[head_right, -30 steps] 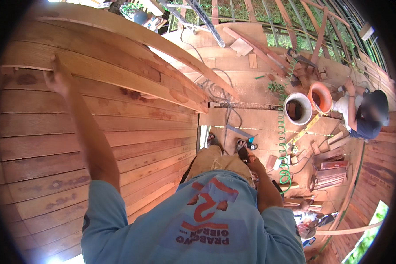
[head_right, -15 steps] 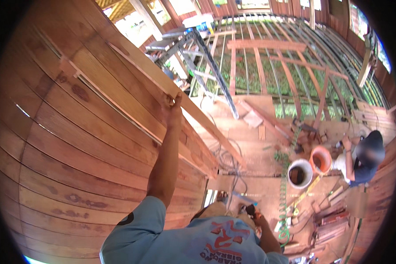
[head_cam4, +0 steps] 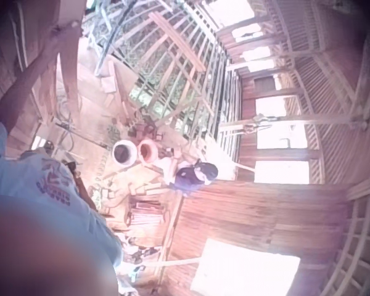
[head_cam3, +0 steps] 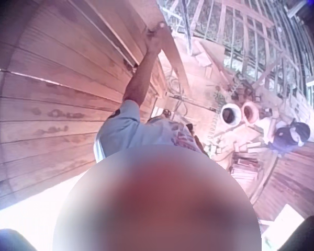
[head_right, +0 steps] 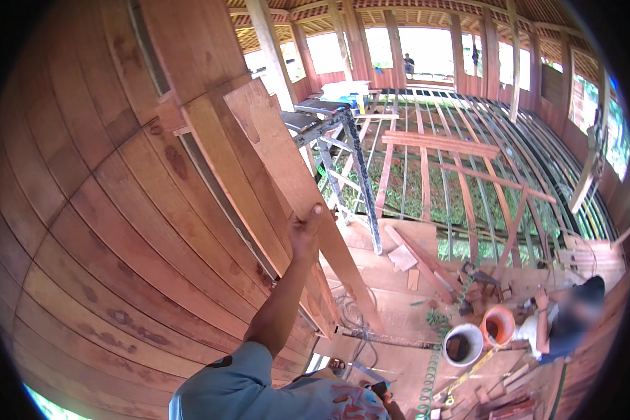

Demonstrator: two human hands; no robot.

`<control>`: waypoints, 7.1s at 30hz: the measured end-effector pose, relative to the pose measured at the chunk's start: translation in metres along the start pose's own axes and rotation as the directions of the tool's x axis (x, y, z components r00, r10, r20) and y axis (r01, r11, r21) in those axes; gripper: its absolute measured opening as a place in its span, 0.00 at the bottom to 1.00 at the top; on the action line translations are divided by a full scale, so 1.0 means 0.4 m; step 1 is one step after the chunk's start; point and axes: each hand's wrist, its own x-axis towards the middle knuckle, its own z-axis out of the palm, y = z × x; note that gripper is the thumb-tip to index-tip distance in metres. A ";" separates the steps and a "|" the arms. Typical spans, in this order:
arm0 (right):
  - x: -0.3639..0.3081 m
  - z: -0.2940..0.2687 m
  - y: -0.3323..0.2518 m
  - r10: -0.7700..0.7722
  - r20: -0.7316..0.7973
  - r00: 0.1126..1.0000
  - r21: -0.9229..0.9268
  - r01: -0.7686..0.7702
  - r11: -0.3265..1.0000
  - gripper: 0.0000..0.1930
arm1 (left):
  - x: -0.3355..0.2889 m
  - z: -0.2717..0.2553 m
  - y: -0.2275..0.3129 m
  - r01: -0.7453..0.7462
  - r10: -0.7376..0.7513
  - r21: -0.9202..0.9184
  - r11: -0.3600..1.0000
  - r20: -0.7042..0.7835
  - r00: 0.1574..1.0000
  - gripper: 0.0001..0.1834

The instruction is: The person installs wooden planks onto a curved wall using a pneumatic nail gun. They measure and mark the planks with a tape measure and marker, then secure them in place with nails.

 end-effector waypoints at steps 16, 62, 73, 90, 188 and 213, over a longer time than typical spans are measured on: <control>-0.026 -0.078 0.059 -0.041 -0.037 0.998 0.041 0.042 0.998 0.33 | -0.057 -0.195 0.473 -0.227 0.259 0.272 0.935 -0.088 0.962 0.23; -0.128 0.188 -0.290 0.029 -0.179 0.983 0.116 -0.008 0.993 0.33 | 0.146 -0.364 0.269 -0.242 0.231 0.223 0.944 0.074 0.970 0.22; -0.135 0.198 -0.323 0.040 -0.183 0.982 0.123 -0.017 0.992 0.33 | 0.152 -0.371 0.274 -0.137 0.135 0.005 0.991 0.141 0.981 0.22; -0.120 0.222 -0.329 0.061 -0.170 0.984 0.122 -0.041 0.992 0.33 | 0.147 -0.383 0.255 -0.133 0.124 0.065 0.989 0.127 0.984 0.24; -1.263 -0.364 -1.792 -0.964 -0.263 0.038 -0.882 0.395 0.256 0.27 | 0.204 -0.405 0.271 -0.023 0.060 -0.116 0.993 0.328 0.943 0.25; -1.168 -0.203 -1.730 -0.950 -0.305 0.072 -0.924 0.220 0.313 0.34 | 0.179 -0.396 0.306 0.000 -0.010 0.030 1.000 0.356 0.935 0.22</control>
